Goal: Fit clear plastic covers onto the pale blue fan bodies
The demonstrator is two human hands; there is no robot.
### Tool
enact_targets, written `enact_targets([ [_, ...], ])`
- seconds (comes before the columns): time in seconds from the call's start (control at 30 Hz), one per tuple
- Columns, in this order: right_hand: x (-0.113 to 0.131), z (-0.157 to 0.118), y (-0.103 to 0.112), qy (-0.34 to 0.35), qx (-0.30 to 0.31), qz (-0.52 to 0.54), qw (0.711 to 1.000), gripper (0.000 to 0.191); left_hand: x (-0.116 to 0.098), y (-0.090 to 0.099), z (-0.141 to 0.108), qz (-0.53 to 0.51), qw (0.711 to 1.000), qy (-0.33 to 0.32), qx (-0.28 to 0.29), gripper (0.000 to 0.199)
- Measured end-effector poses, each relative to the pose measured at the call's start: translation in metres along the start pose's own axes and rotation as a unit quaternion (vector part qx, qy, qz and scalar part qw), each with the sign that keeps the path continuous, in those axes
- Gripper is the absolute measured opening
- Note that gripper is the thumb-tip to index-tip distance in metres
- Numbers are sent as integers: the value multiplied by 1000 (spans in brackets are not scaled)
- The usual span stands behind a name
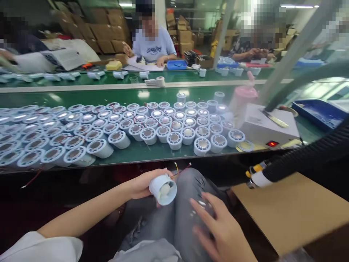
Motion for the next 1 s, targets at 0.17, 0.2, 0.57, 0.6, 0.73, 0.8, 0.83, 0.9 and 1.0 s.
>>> enact_targets([
  [0.17,-1,28,-16,-29,32,-99,994,41,-3,-56,1,60,977,41,203,30],
  [0.2,-6,31,-19,-50,47,-96,993,35,-11,-56,2,109,976,-2,190,25],
  [0.57,-41,10,-22,-336,64,265,901,28,-24,-45,7,179,952,-248,-8,64],
  [0.6,-45,8,-21,-357,49,286,888,29,-23,-45,8,177,949,-260,-9,65],
  [0.73,-61,-2,-22,-446,-12,407,797,32,-18,-57,8,132,953,-265,70,69],
  [0.8,-66,-7,-23,-473,-31,459,751,32,-15,-63,7,76,966,-219,115,71],
  [0.83,-66,-8,-23,-469,-36,479,741,29,-13,-64,7,41,973,-189,124,71],
  [0.9,-60,-5,-18,-417,-26,478,773,12,-10,-63,8,-25,984,-131,115,71],
  [1.0,-44,1,-5,-280,-2,347,895,40,-6,-61,6,-76,988,-72,109,71],
])
Point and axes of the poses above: each hand's wrist, its own z-axis towards the middle knuckle, its own y-axis out of the back of the hand, x = y × z, the point moved 8 cm from there along z, towards the middle knuckle, and after that the axes turned 7 degrees about -x, right-handed, at the moved point
